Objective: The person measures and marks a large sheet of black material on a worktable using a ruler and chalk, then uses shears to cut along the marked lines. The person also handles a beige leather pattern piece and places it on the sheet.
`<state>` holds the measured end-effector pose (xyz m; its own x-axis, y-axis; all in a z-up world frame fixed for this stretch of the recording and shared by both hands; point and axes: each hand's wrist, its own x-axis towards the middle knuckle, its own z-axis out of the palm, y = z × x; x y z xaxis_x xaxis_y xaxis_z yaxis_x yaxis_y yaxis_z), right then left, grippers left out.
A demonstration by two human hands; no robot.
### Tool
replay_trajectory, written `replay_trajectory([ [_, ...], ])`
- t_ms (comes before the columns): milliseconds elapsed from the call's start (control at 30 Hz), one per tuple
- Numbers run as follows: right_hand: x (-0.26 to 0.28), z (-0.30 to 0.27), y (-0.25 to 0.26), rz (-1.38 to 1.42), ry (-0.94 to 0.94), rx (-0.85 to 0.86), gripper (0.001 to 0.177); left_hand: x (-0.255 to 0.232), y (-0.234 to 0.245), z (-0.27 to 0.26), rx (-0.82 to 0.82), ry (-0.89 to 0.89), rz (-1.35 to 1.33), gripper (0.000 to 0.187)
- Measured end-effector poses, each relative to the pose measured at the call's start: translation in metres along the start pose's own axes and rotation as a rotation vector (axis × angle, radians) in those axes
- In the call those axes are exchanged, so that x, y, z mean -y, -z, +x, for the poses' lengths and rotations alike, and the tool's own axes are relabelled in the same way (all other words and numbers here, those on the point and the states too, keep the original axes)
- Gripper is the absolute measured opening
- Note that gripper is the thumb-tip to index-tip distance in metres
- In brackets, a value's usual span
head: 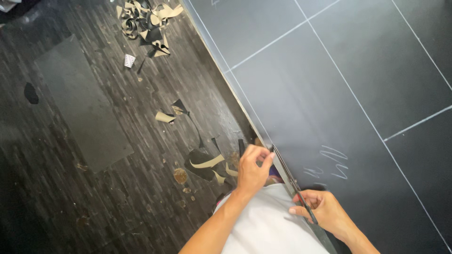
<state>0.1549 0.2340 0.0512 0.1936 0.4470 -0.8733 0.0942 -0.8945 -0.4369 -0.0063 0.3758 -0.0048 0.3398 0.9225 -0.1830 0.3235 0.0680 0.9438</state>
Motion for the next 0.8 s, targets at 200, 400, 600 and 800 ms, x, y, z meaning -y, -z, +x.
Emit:
replay_trajectory([
  [200,0.014,0.008,-0.005,0.035,0.051,0.006,0.036,0.011,0.009,0.007,0.154,0.034,-0.072,0.016],
  [400,0.027,0.007,-0.008,0.003,0.051,-0.021,0.035,0.008,0.023,0.017,0.257,-0.004,-0.086,0.016],
  [600,0.062,0.028,-0.008,0.038,0.009,-0.007,0.037,0.007,0.035,0.031,0.397,-0.054,-0.028,0.016],
  [800,0.083,0.036,-0.008,-0.002,-0.001,-0.029,0.038,0.005,0.043,0.044,0.533,-0.014,-0.085,0.017],
])
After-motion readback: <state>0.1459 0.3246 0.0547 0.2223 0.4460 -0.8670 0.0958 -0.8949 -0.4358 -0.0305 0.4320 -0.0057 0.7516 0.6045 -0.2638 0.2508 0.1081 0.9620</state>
